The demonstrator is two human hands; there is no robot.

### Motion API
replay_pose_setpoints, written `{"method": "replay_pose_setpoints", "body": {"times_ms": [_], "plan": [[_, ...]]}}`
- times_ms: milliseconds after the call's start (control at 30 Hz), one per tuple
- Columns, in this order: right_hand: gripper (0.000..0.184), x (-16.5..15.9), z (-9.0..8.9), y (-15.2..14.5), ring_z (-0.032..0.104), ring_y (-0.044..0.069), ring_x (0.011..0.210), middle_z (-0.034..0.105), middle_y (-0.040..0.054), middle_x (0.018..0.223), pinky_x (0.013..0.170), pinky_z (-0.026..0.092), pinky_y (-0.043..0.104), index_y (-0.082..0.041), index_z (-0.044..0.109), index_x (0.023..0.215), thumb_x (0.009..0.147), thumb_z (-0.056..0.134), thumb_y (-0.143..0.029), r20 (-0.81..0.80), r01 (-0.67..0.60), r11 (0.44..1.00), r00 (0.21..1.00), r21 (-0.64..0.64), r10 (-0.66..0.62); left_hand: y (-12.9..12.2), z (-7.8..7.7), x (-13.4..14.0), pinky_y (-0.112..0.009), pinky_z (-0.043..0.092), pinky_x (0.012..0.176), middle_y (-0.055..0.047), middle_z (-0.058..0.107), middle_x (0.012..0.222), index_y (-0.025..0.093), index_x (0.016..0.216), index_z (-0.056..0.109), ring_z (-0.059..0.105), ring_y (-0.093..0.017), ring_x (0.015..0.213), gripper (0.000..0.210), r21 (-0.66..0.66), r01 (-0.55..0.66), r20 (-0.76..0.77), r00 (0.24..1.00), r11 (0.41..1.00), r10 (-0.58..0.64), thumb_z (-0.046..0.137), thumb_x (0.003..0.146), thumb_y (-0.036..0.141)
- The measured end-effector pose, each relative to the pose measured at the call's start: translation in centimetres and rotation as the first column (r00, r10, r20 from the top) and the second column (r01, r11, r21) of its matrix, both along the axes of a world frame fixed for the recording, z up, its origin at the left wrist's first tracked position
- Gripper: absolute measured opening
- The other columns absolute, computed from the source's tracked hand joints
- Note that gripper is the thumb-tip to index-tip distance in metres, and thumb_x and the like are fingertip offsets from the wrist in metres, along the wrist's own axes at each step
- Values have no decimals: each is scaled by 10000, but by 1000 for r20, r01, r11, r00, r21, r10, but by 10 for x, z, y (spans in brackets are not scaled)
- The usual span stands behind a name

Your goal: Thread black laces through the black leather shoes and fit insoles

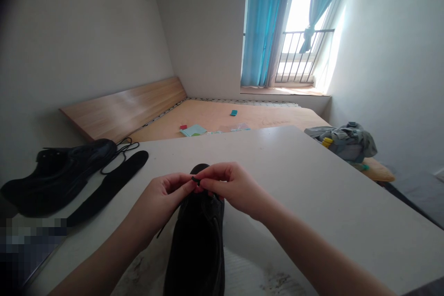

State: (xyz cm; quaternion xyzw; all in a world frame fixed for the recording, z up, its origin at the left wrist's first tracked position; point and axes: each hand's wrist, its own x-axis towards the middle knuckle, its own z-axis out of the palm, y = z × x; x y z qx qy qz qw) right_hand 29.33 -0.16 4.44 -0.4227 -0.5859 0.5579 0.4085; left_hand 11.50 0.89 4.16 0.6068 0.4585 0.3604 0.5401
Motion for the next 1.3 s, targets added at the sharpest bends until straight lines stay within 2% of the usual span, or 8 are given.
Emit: {"method": "replay_pose_setpoints", "body": {"times_ms": [367, 500, 633, 767, 867, 967, 1100, 1300], "plan": [[201, -18, -4, -9, 566, 140, 747, 642, 42, 829, 622, 435, 261, -199, 745, 908, 779, 632, -302, 103, 137, 964, 981, 228, -163, -9, -7, 5, -271, 459, 706, -28, 697, 755, 154, 895, 711, 616, -180, 756, 296, -78, -28, 163, 986, 997, 40, 646, 768, 413], [174, -21, -5, -8, 549, 130, 702, 610, 25, 766, 612, 421, 258, -186, 718, 876, 790, 608, -290, 101, 123, 967, 984, 223, -148, -10, -9, 0, -257, 456, 721, -9, 678, 751, 169, 902, 708, 602, -157, 749, 243, -116, 14, 216, 976, 993, 12, 635, 778, 365], [158, -21, -6, -8, 506, 123, 672, 557, 2, 696, 612, 407, 260, -180, 682, 879, 803, 591, -286, 203, 96, 966, 968, 242, -147, -11, -10, -1, -284, 457, 773, -34, 682, 816, 164, 923, 714, 609, -194, 836, 283, -24, 0, 134, 991, 1000, 3, 671, 760, 392], [146, -19, -6, -10, 491, 111, 666, 514, -21, 709, 621, 420, 252, -204, 614, 950, 816, 587, -256, 260, 85, 948, 950, 308, -170, -12, -13, 0, -281, 456, 716, -38, 668, 757, 149, 863, 714, 602, -197, 794, 338, -29, -26, 127, 991, 999, 30, 658, 768, 469], [129, -14, -1, -10, 533, 118, 706, 560, -5, 767, 629, 438, 248, -201, 600, 938, 814, 608, -236, 282, 55, 936, 946, 348, -160, -13, -13, 0, -261, 441, 690, -24, 664, 729, 148, 755, 697, 586, -170, 746, 318, -52, -30, 178, 983, 998, 39, 654, 772, 463], [77, -8, 4, -11, 560, 140, 802, 608, 36, 855, 638, 442, 248, -194, 646, 874, 856, 575, -220, 368, -41, 862, 914, 505, -172, -14, -11, -1, -249, 426, 680, -14, 658, 702, 147, 673, 680, 568, -152, 716, 313, -36, -57, 166, 984, 998, 62, 669, 761, 447], [89, -7, 4, -13, 524, 167, 884, 599, 50, 903, 729, 433, 286, -199, 619, 914, 904, 530, -205, 515, -178, 654, 774, 735, -369, -14, -10, -1, -248, 445, 720, -22, 689, 739, 150, 754, 726, 590, -159, 756, 271, -49, -59, 196, 978, 997, 68, 684, 757, 418], [138, -14, -3, -17, 489, 173, 787, 554, 54, 842, 645, 397, 294, -164, 510, 855, 943, 405, -150, 553, -224, 551, 623, 804, -554, -13, -13, 1, -253, 471, 751, -34, 720, 741, 154, 786, 747, 620, -164, 767, 249, -10, -90, 208, 974, 996, 90, 687, 761, 394]]}}
